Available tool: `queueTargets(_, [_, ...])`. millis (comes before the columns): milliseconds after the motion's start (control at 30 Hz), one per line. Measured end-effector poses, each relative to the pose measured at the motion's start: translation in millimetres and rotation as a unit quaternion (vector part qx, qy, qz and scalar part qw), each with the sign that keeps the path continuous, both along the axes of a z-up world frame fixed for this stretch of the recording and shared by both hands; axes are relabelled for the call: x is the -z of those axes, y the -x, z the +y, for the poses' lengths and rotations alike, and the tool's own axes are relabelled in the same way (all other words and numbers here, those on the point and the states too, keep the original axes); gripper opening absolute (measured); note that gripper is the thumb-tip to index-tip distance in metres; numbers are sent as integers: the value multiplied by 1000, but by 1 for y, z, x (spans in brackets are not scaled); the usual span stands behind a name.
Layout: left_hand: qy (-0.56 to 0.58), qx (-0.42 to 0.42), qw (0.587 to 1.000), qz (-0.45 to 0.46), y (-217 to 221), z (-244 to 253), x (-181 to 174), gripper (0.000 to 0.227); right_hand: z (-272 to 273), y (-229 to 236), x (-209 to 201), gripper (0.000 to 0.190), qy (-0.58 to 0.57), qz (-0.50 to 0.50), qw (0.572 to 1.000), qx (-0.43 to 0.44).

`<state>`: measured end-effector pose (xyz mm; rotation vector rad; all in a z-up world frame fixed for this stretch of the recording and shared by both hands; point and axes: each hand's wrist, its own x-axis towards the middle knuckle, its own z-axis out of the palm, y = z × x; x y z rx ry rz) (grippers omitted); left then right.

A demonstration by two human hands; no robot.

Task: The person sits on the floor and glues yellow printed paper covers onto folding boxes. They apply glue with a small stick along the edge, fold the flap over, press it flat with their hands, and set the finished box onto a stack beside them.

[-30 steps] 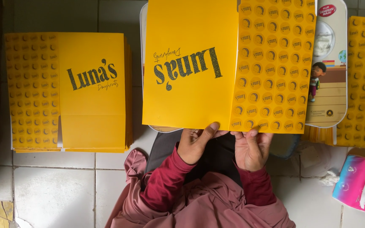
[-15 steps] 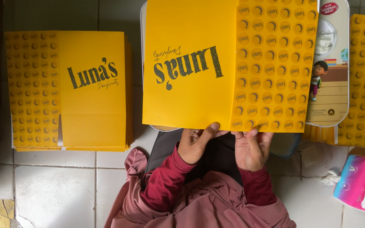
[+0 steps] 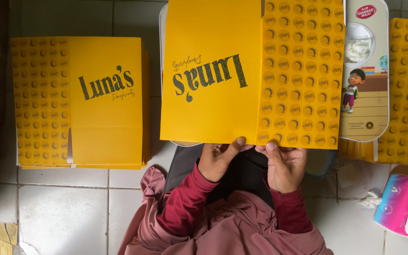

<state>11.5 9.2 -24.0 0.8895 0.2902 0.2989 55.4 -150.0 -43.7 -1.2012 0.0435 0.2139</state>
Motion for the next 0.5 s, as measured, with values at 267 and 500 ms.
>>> queueTargets(267, [-65, -19, 998, -13, 0, 1, 4, 34, 19, -5, -24, 44, 16, -3, 1000, 20])
queueTargets(500, [-91, -19, 996, 1, 0, 0, -1, 32, 28, -6, -40, 41, 18, 12, 999, 43])
